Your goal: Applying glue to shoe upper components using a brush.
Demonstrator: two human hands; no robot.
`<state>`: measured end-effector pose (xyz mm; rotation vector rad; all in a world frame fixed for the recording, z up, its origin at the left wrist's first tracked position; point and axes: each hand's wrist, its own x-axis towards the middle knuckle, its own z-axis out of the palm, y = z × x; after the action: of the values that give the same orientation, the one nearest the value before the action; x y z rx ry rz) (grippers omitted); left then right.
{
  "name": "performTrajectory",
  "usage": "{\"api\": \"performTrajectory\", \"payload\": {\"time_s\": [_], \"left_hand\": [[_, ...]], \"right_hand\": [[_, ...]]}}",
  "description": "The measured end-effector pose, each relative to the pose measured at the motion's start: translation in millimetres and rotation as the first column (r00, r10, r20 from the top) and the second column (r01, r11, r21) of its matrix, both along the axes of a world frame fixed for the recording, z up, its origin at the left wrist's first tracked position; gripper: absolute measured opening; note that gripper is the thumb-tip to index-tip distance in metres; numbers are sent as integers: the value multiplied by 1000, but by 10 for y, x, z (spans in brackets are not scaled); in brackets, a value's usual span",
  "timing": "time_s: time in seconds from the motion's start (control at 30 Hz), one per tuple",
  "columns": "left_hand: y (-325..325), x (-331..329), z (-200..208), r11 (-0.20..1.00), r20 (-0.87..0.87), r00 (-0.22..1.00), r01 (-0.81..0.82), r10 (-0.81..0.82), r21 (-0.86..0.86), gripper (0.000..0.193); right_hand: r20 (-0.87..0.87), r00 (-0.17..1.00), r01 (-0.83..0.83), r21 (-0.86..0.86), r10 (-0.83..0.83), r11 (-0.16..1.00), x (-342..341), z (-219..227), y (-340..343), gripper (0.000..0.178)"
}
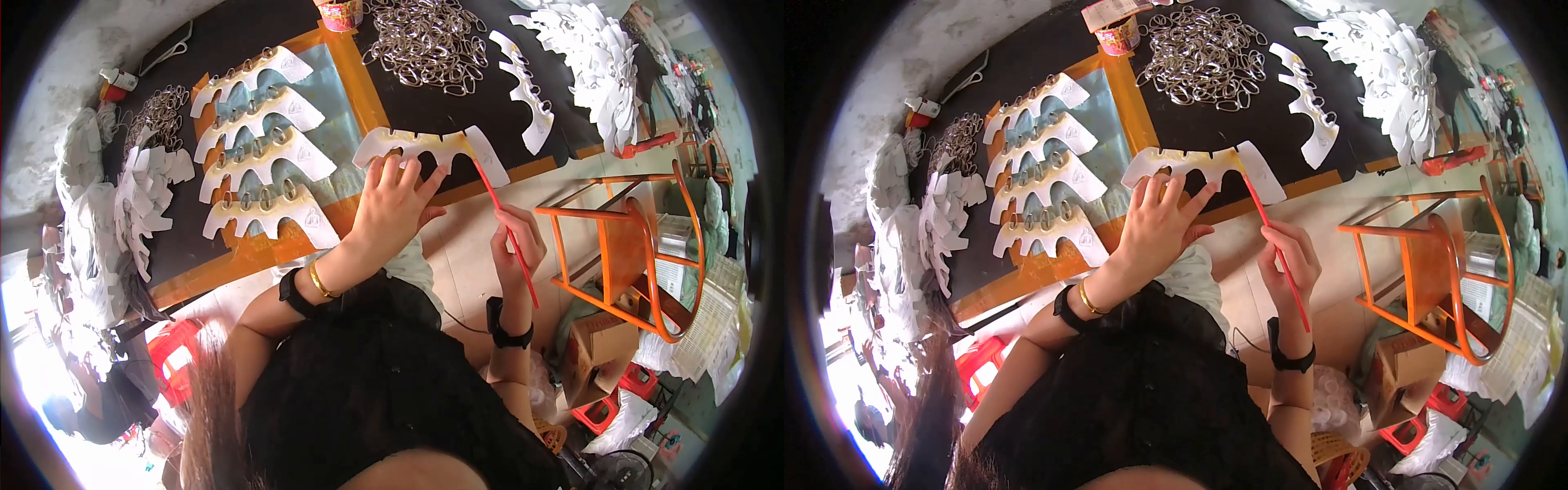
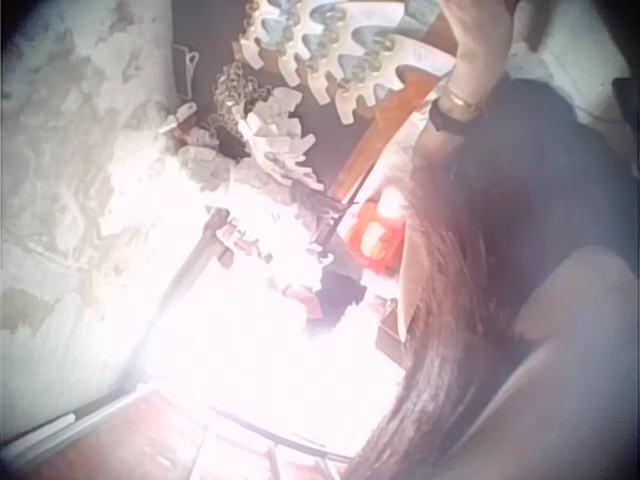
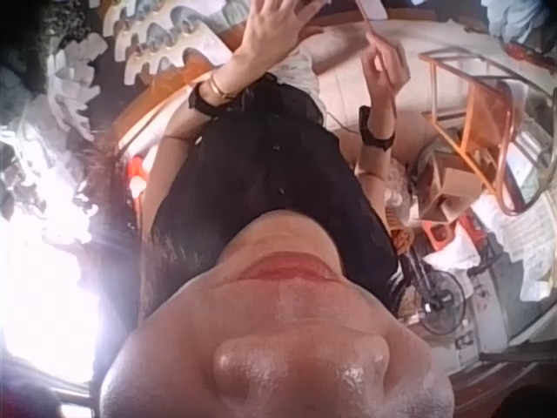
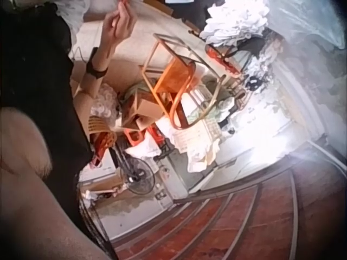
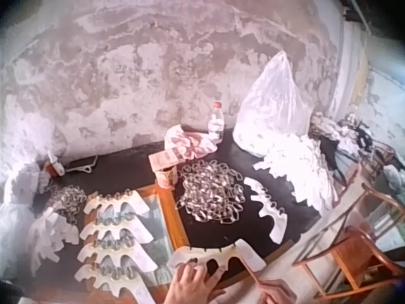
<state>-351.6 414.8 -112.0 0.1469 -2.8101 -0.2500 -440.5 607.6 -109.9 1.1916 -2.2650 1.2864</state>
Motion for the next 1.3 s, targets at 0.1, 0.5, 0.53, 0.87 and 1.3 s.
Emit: {"api": "performTrajectory", "payload": {"time_s": [0.1,0.5,0.53,0.87,1.3], "left_hand": [[5,-2,14,1000,7,1000,4,-4,-8,57],[-150,173,145,972,-97,994,62,-41,226,56],[-190,226,190,962,-122,992,61,-29,265,50],[-371,361,97,954,-71,996,-25,49,300,34],[-405,329,142,947,70,995,-95,77,307,42]], "right_hand": [[49,998,30,-13,-29,999,55,50,66,26],[259,966,78,-357,18,931,88,48,-136,19],[183,979,-33,-283,88,959,92,58,-173,19],[99,950,-290,-65,295,955,214,23,-651,25],[468,819,-64,-500,332,863,-161,412,-677,18]]}}
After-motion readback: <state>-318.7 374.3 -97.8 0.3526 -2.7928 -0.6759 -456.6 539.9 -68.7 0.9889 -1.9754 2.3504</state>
